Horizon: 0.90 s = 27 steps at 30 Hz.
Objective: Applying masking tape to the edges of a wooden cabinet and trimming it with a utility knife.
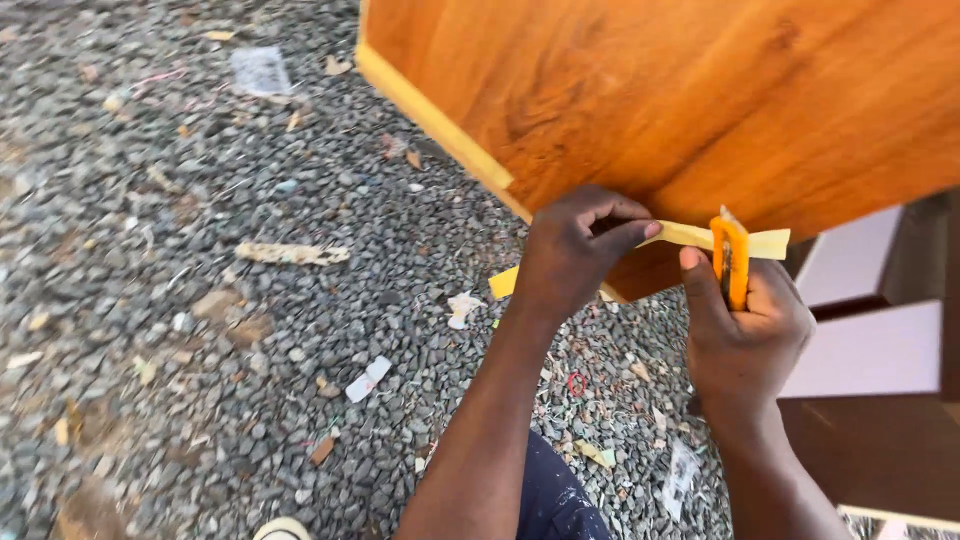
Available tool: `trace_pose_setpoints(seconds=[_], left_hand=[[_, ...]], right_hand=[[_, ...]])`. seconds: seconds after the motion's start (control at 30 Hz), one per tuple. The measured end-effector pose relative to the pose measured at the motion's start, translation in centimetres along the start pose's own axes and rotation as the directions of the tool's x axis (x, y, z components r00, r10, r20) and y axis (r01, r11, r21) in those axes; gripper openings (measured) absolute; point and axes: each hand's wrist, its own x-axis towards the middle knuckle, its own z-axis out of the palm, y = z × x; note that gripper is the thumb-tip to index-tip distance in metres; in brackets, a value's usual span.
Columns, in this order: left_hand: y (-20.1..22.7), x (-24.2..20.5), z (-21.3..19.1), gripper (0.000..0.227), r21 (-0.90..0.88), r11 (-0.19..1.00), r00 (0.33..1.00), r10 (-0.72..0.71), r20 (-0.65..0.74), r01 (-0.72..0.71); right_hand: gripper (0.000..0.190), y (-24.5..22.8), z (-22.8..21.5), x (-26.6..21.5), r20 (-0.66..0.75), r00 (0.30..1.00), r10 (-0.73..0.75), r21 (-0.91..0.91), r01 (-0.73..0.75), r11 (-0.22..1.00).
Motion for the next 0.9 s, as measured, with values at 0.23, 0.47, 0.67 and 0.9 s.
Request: trace_pose_setpoints(seconds=[0.23, 0.47, 0.67, 0.9], left_hand=[[-1.4, 0.9, 1.1, 0.017, 0.006, 1.000, 0.993, -0.013, -0.120, 0.014], [-1.6, 0.8, 1.7, 0.019, 0.016, 0.998, 0.983, -0.050, -0.179, 0.053], [-1.8, 0.9, 1.5, 0.021, 0.026, 0.999, 0.973, -0.030, -0.229, 0.036], [-2.9, 0.8, 1.0, 0.013, -0.085, 0.994, 0.971, 0.040, -0.238, -0.062]], right_hand=[[0.058, -0.3, -0.3, 1.1, -0.223, 0.964, -0.147, 0.092, 0.171, 0.981], [0.068, -2.3, 0.3, 4.0, -0.276, 0.896, -0.349, -0.229, 0.291, 0.929], [0.040, -2.9, -1.8, -0.5, 0.309, 0.938, 0.158, -0.217, -0.092, 0.972], [0.042, -4.4, 1.0, -0.5, 0.402, 0.906, 0.132, -0.317, 0.003, 0.949]])
